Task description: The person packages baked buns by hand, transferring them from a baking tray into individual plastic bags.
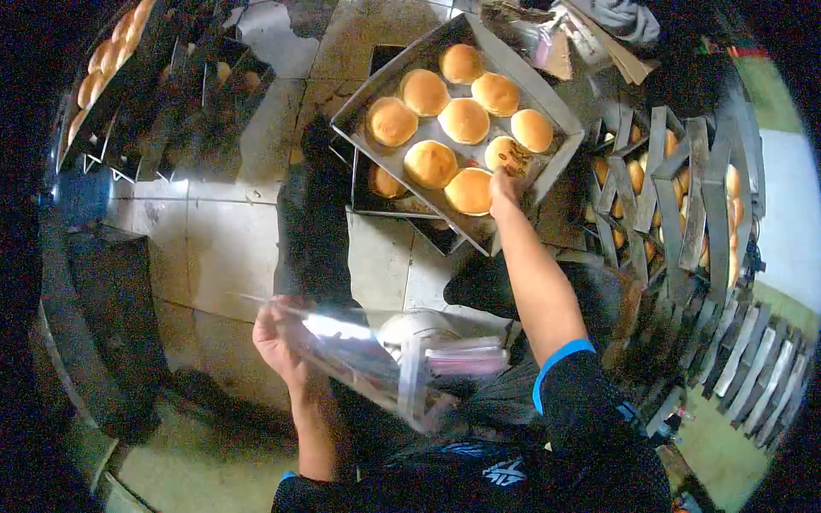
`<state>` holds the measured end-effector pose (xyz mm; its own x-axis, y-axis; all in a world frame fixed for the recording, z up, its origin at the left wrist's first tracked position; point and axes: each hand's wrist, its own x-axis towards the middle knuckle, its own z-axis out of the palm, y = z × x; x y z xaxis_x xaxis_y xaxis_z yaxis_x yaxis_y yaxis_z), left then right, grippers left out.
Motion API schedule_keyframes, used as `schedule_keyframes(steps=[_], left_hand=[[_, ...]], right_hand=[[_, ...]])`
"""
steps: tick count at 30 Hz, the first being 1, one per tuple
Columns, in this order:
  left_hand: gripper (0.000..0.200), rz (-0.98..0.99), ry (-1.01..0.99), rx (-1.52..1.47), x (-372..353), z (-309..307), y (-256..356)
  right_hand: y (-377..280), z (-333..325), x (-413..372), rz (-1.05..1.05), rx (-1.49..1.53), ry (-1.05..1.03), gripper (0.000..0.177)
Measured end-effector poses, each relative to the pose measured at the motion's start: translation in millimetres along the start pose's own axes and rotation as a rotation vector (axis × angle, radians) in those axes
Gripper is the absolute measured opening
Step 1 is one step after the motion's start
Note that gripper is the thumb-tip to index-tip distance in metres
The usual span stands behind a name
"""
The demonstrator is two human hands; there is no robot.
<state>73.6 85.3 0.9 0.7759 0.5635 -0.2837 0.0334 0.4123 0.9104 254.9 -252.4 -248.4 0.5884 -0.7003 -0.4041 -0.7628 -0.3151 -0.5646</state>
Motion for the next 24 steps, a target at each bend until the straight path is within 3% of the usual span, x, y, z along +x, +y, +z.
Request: schedule_keyframes(steps=[3,4,5,8,10,13,14,16,17,18,21,22,23,24], left_hand=[[0.02,0.011,-0.033,-0.077,1.4,8.2,0.4],[0.018,-0.002,-0.066,-0.058,1.9,2.3,-1.2],[0.017,-0.017,-0.084,-0.045,2.8,-3.6,-4.6],[0.014,-0.079,-0.127,-0.064,-0.5,-3.7,-2.2],[0.013,0.037,-0.108,0.03,-1.0,-0.2,-12.0],[0.015,0.095,-0.098,0.103,2.6,-1.7,-25.8],[0.016,0.091,-0.087,0.107,0.3,0.2,-24.4],[0.017,0.003,-0.081,0.2,-13.0,13.8,-5.9],[0.018,-0.04,-0.082,0.254,-20.0,20.9,2.5],[0.017,0.089,-0.105,0.432,-25.5,26.0,-0.4],[0.016,0.388,-0.323,0.54,-52.0,33.6,-4.9],[0.012,0.281,-0.334,0.462,-58.7,30.9,-3.7],[0.033,0.255,-0.352,0.402,-63.8,26.8,-3.8],[0.048,0.088,-0.316,0.216,-77.6,33.4,10.6]], right_hand=[[-2.9,-7.7,-26.4,-0.094,0.225,-0.089,0.046],[-1.2,-9.8,-44.8,-0.286,0.059,0.115,0.041],[-0.2,-14.0,-64.6,-0.355,0.029,0.158,0.04],[9.9,-22.8,-78.7,-0.187,0.139,0.257,0.036],[18.3,-37.5,-75.2,-0.045,0.304,0.383,0.033],[24.9,-91.3,-85.3,-0.079,0.922,0.148,0.026],[10.7,-122.7,-113.2,-0.089,1.093,-0.077,0.022],[-19.0,-194.6,-173.6,-0.025,1.195,-0.818,0.035],[-24.4,-218.4,-200.3,-0.066,1.127,-1.016,0.048],[-22.5,-233.5,-219.5,-0.202,1.005,-1.108,0.057],[-22.5,-258.7,-273.6,-0.337,0.741,-1.117,0.054],[-23.7,-269.3,-288.6,-0.505,0.658,-1.047,0.051],[-26.1,-280.0,-304.1,-0.667,0.571,-0.969,0.049],[-26.0,-286.2,-323.6,-0.761,0.57,-0.805,0.042]])
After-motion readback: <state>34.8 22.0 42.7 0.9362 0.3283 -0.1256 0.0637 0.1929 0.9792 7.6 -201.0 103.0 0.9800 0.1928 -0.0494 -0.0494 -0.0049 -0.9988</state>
